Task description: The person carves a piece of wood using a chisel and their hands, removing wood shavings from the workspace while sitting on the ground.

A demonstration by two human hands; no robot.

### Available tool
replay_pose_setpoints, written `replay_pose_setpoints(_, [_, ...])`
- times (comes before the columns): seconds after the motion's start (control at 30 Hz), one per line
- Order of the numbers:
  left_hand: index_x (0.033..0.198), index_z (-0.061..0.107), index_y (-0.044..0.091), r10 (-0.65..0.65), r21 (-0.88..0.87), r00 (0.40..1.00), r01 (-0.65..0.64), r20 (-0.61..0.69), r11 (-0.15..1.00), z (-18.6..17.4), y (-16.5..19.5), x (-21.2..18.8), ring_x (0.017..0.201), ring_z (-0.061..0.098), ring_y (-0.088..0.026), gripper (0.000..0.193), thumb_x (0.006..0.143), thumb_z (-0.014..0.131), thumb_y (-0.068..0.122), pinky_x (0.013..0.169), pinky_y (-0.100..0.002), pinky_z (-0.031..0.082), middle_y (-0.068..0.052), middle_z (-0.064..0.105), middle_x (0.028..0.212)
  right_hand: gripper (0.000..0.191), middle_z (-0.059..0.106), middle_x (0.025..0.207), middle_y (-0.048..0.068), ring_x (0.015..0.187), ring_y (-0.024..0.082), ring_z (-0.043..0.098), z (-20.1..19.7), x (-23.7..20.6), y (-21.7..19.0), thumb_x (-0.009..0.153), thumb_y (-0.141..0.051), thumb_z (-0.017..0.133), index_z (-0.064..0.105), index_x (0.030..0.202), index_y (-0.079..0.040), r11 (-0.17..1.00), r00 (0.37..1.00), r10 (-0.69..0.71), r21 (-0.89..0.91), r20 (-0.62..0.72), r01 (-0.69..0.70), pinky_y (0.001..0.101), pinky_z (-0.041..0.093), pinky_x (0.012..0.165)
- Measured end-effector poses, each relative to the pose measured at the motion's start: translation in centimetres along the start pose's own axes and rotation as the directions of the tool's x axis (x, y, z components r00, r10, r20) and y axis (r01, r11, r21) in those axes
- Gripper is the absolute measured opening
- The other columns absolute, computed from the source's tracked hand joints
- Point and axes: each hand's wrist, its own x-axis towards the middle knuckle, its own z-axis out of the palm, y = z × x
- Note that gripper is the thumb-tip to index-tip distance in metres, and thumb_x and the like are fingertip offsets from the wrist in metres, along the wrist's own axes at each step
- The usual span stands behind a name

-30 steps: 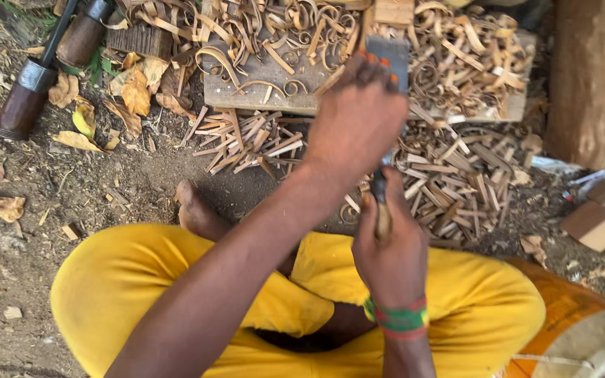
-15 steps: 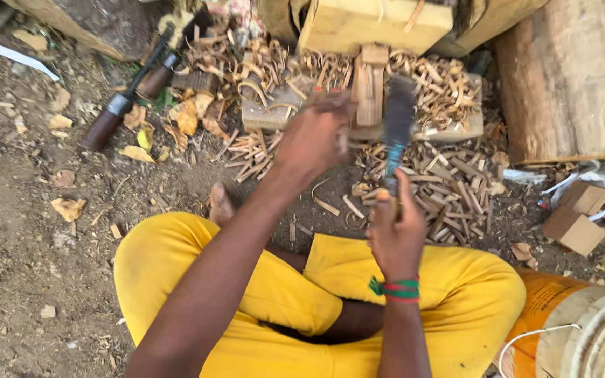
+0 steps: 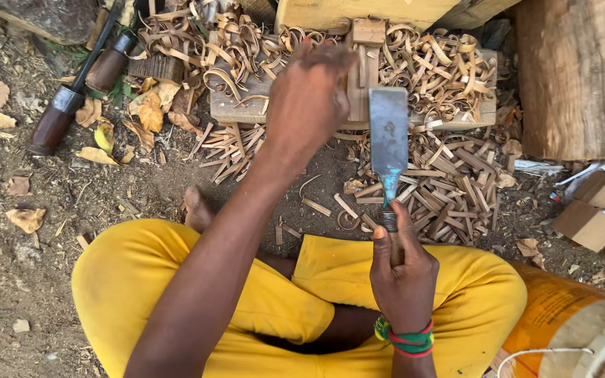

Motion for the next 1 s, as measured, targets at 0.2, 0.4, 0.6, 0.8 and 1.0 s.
replay_pose_setpoints(0.2, [0.096,0.078,0.005,-0.024,0.071,0.945,0.0,0.327,0.997,-0.7,4.0,-2.6,0.108,0.07,-0.037,0.022,0.08,0.065,-0.001,0.101,-0.045,0.053,-0.019,0.076,0.107,0.04,0.063,0.075,0.013,0.052,0.01,0.041,0.8,1.5,-1.4,0.098,-0.013,0.065,0.061,0.136,0.0,0.998,0.995,-0.07,0.005,0.072,0.07,0.0289,0.042,0.047])
replay_pose_setpoints(0.4, [0.096,0.077,-0.003,0.056,0.216,0.938,-0.137,0.341,0.967,-0.3,5.4,-3.3,0.118,0.068,-0.033,0.021,0.083,0.064,0.009,0.114,-0.044,0.046,-0.023,0.074,0.113,0.041,0.069,0.083,0.021,0.056,0.014,0.061,1.6,2.0,-2.5,0.097,-0.009,0.064,0.06,0.136,0.0,0.999,0.995,-0.03,-0.019,0.091,0.032,0.0318,0.052,0.055])
replay_pose_setpoints(0.6, [0.098,0.077,-0.003,0.006,0.304,0.938,-0.118,0.347,0.945,0.4,5.5,-1.7,0.119,0.068,-0.035,0.026,0.079,0.067,0.012,0.113,-0.044,0.046,-0.029,0.07,0.121,0.041,0.073,0.096,0.022,0.08,0.02,0.071,1.7,3.9,-3.5,0.098,-0.007,0.063,0.059,0.138,0.002,0.993,0.989,-0.116,-0.005,0.096,0.117,0.0324,0.056,0.068])
replay_pose_setpoints(0.8, [0.087,0.079,0.004,0.02,0.338,0.942,-0.14,0.335,0.931,1.8,4.3,-0.5,0.113,0.071,-0.034,0.012,0.082,0.069,0.008,0.113,-0.045,0.047,-0.029,0.072,0.117,0.043,0.073,0.087,0.017,0.072,0.012,0.069,3.0,5.6,-3.8,0.098,-0.007,0.063,0.058,0.14,0.0,0.999,0.993,-0.046,0.001,0.109,0.046,0.031,0.055,0.064])
replay_pose_setpoints(1.0, [0.094,0.079,0.0,0.028,0.288,0.968,-0.102,0.251,0.952,2.9,2.9,-0.5,0.112,0.072,-0.035,0.014,0.083,0.072,0.004,0.114,-0.044,0.049,-0.028,0.073,0.114,0.042,0.069,0.081,0.013,0.063,0.014,0.061,3.8,5.2,-4.1,0.101,-0.007,0.061,0.058,0.143,-0.005,0.999,0.993,-0.046,0.025,0.104,0.044,0.0325,0.052,0.058])
